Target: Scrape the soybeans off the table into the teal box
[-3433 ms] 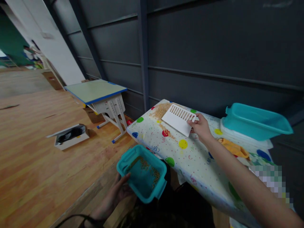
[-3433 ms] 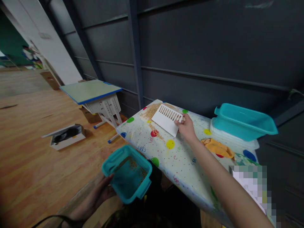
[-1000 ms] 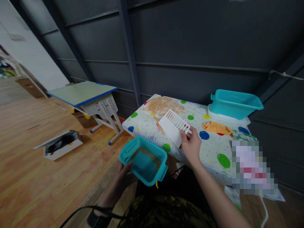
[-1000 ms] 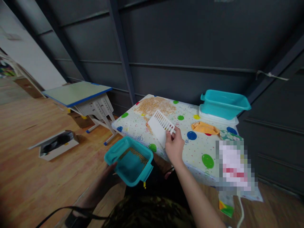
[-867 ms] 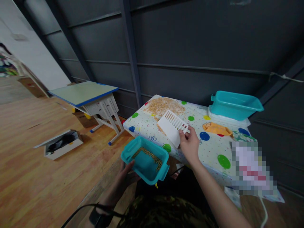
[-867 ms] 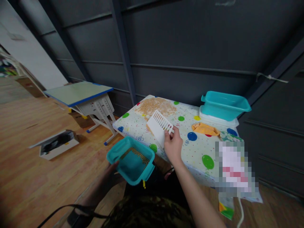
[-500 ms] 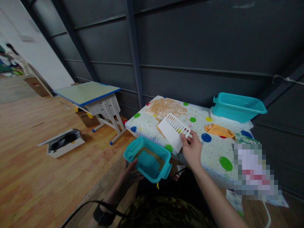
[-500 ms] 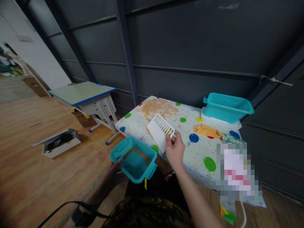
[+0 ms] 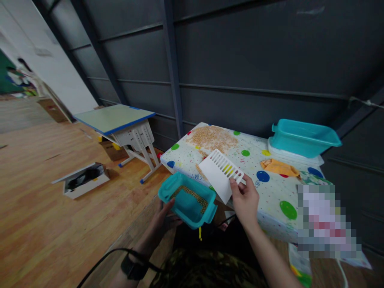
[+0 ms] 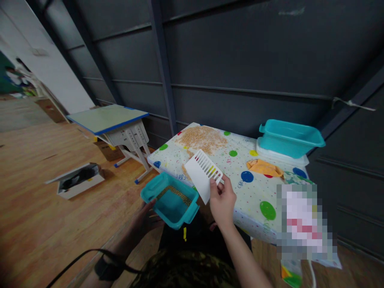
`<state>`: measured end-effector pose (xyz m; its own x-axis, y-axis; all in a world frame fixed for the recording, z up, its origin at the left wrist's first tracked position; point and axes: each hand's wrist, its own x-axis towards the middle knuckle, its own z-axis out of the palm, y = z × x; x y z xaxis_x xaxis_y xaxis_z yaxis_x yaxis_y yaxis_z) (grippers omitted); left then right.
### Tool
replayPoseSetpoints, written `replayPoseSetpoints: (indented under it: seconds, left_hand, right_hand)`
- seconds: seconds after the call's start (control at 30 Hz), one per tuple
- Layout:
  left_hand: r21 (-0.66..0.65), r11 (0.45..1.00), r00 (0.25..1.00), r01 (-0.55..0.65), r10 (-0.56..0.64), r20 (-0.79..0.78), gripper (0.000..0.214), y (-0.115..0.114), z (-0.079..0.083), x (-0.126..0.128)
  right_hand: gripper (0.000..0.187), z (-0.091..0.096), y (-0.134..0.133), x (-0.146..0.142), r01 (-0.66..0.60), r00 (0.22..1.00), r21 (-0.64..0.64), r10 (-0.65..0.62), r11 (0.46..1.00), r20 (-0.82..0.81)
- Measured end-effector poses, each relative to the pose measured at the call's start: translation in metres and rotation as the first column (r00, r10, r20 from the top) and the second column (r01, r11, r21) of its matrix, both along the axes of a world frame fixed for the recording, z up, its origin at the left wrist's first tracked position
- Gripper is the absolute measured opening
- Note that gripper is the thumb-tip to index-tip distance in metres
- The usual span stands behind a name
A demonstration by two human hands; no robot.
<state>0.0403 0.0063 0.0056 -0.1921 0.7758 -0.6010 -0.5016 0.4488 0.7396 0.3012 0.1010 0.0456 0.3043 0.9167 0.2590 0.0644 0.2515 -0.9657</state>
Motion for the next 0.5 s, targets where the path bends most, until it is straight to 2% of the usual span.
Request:
replayPoseSetpoints:
  seconds: [0.17, 0.5]
  left_hand:
    - [-0.031, 0.999, 0.999, -0.017, 0.016, -0.032, 0.064, 0.0, 0.005, 0.005]
    - [-0.024, 1.0, 1.0, -0.008, 0.008, -0.014, 0.058, -0.001, 0.008, 0.005]
  right_hand:
    - [0.063, 0.001, -0.018, 0.004, -0.013, 0.999, -0.037, 0.011, 0.999, -0.04]
    - [0.057, 0.004, -0.035, -0.013, -0.066, 0.994, -0.027, 0.063, 0.997, -0.094]
